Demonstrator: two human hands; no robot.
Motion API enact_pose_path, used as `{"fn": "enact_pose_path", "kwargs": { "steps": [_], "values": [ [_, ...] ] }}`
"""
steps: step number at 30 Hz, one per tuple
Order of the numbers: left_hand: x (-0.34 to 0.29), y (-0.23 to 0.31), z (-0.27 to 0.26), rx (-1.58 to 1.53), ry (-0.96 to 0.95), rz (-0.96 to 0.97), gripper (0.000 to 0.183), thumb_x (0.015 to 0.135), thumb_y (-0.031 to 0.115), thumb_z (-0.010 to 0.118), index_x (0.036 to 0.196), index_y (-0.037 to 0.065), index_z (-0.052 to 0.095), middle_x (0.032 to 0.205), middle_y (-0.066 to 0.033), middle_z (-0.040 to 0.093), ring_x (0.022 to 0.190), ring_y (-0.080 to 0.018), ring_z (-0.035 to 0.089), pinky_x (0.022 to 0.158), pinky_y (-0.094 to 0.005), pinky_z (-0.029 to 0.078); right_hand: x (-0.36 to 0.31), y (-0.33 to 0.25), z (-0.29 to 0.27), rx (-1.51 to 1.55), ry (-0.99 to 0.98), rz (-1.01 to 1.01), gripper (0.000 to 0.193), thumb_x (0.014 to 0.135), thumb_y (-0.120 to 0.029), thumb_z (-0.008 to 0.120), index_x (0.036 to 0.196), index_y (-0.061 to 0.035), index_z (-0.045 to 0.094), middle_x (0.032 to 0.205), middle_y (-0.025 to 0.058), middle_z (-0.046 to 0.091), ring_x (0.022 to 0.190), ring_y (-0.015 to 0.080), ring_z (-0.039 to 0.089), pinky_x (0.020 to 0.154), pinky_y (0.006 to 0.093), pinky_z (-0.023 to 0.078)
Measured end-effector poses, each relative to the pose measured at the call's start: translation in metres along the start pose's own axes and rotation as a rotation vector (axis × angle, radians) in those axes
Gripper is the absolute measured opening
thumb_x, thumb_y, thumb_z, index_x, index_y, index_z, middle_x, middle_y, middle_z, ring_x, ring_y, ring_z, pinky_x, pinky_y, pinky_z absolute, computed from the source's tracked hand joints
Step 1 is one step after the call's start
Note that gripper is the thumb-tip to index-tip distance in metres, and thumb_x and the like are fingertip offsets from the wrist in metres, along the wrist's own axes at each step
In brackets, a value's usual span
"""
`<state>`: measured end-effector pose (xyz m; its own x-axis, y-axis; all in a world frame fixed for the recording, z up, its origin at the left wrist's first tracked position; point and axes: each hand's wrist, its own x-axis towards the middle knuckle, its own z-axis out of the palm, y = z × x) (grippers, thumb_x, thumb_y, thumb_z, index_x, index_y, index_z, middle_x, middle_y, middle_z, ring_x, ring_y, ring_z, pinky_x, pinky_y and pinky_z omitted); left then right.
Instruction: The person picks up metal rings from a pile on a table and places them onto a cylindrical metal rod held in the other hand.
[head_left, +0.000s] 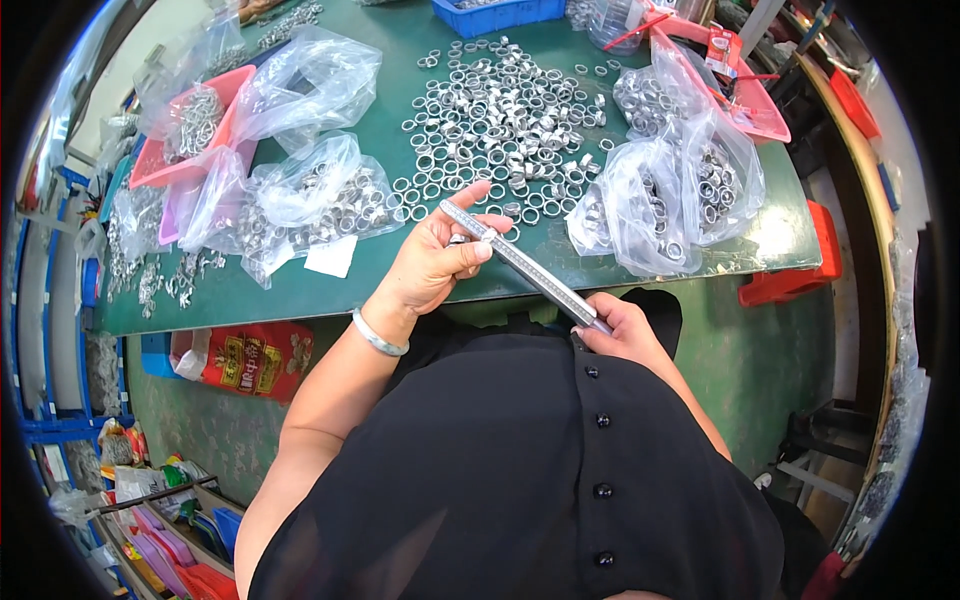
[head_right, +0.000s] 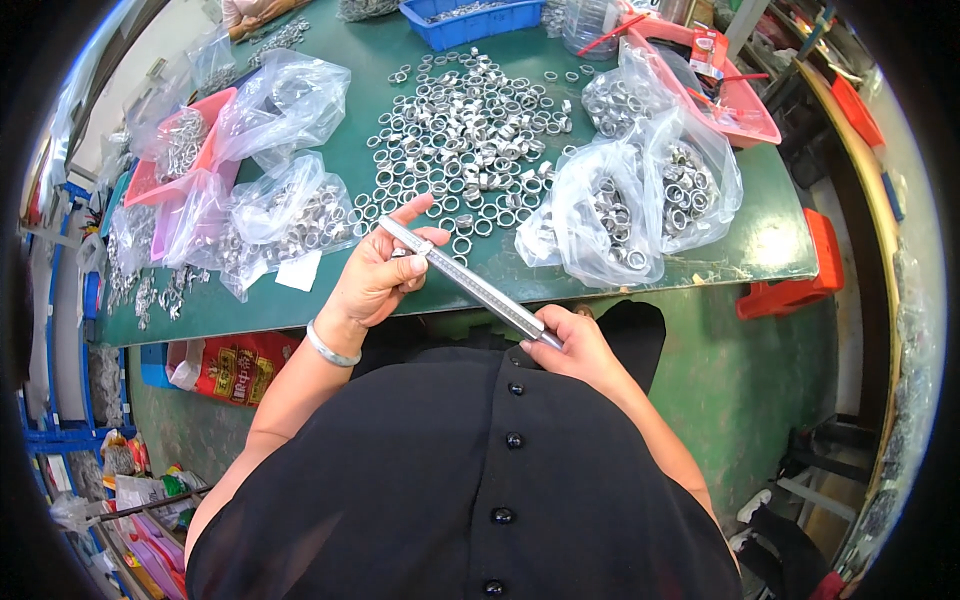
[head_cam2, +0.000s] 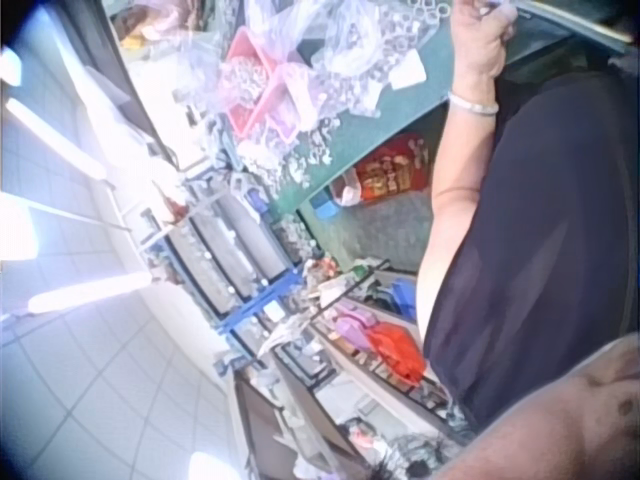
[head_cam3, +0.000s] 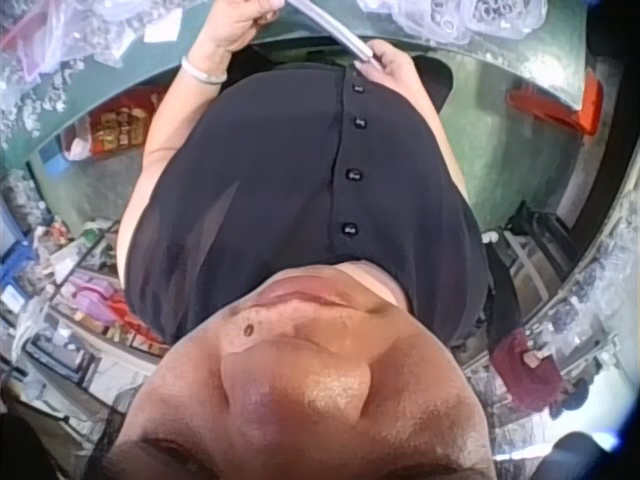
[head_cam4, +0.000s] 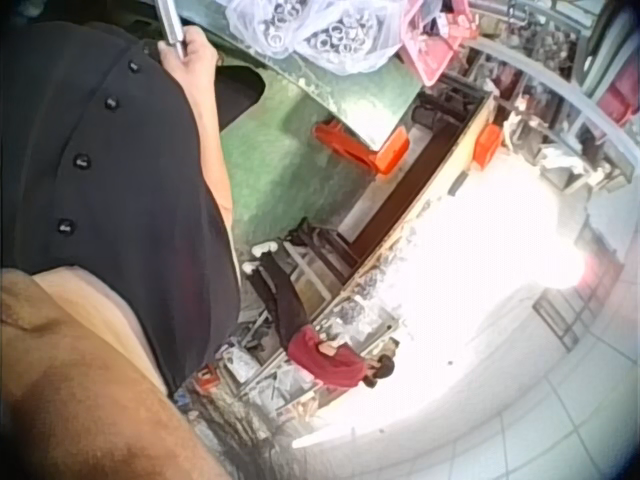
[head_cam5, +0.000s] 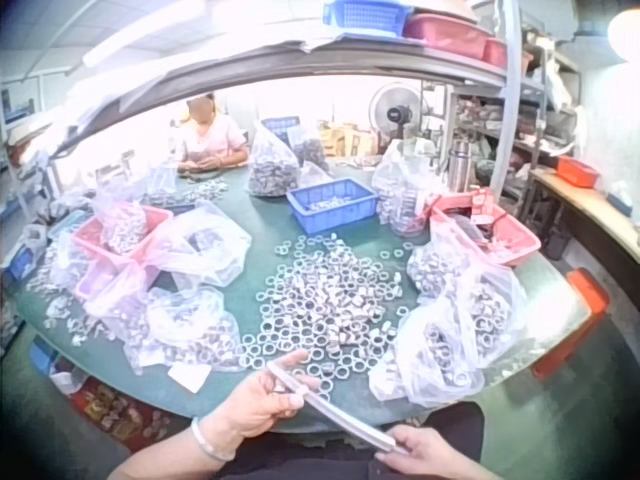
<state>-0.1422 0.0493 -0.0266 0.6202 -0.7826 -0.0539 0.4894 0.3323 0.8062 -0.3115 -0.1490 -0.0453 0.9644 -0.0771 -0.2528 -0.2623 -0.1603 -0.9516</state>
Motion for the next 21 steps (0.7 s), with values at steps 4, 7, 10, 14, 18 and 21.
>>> {"fn": "enact_pose_path", "kwargs": {
  "steps": [4, 7, 10, 14, 18, 21],
  "values": [
    [-0.0004, 0.0003, -0.0015, 0.008, -0.009, 0.001, 0.065, 0.074, -0.002, 0.062, 0.130, 0.006, 0.030, 0.101, -0.0085, 0.059, 0.061, -0.0044, 0.047, 0.051, -0.0158, 0.038, -0.0010, -0.0028, 0.0001, -0.012, 0.014, 0.018, 0.010, 0.076, -0.007, 0.060, 0.079, -0.0019, 0.052, 0.059, -0.0041, 0.044, 0.055, 0.0032, 0.039, 0.050, 0.0206, 0.034],
    [-0.0002, 0.0011, 0.0009, 0.011, 0.010, 0.001, 0.064, 0.074, -0.001, 0.062, 0.130, 0.006, 0.031, 0.103, -0.0102, 0.058, 0.061, -0.0045, 0.047, 0.052, -0.0162, 0.038, -0.0004, -0.0013, 0.0000, -0.003, 0.020, 0.007, 0.010, 0.076, -0.007, 0.060, 0.079, -0.0018, 0.052, 0.059, -0.0041, 0.044, 0.055, 0.0031, 0.039, 0.050, 0.0206, 0.034],
    [0.0003, 0.0018, 0.0025, 0.035, -0.006, -0.010, 0.062, 0.074, -0.001, 0.062, 0.129, 0.005, 0.033, 0.103, -0.0120, 0.057, 0.062, -0.0047, 0.047, 0.052, -0.0165, 0.038, -0.0002, -0.0027, 0.0000, -0.005, 0.022, -0.003, 0.010, 0.076, -0.007, 0.060, 0.079, -0.0018, 0.053, 0.059, -0.0041, 0.044, 0.055, 0.0031, 0.039, 0.049, 0.0207, 0.034],
    [0.0000, 0.0004, -0.0022, 0.020, -0.022, -0.007, 0.060, 0.074, 0.001, 0.063, 0.127, 0.004, 0.034, 0.101, -0.0129, 0.057, 0.062, -0.0050, 0.047, 0.051, -0.0171, 0.038, 0.0001, -0.0041, 0.0007, -0.039, 0.027, -0.024, 0.010, 0.076, -0.006, 0.061, 0.079, -0.0018, 0.053, 0.059, -0.0036, 0.044, 0.055, 0.0034, 0.039, 0.049, 0.0208, 0.034],
    [-0.0010, -0.0005, -0.0021, 0.044, 0.022, 0.003, 0.061, 0.073, 0.002, 0.065, 0.126, 0.005, 0.036, 0.098, -0.0107, 0.059, 0.066, -0.0045, 0.048, 0.051, -0.0153, 0.036, 0.0009, -0.0021, 0.0009, -0.039, 0.033, -0.031, 0.010, 0.075, -0.006, 0.061, 0.079, -0.0017, 0.053, 0.058, -0.0030, 0.045, 0.054, 0.0038, 0.040, 0.049, 0.0209, 0.035],
    [-0.0026, -0.0010, 0.0012, 0.118, 0.052, 0.017, 0.061, 0.073, 0.003, 0.066, 0.126, 0.006, 0.037, 0.096, -0.0091, 0.060, 0.068, -0.0037, 0.049, 0.051, -0.0139, 0.035, 0.0000, 0.0016, 0.0004, -0.042, 0.036, -0.054, 0.010, 0.074, -0.006, 0.061, 0.078, -0.0016, 0.053, 0.058, -0.0030, 0.045, 0.054, 0.0040, 0.040, 0.049, 0.0210, 0.035]
  ]
}}
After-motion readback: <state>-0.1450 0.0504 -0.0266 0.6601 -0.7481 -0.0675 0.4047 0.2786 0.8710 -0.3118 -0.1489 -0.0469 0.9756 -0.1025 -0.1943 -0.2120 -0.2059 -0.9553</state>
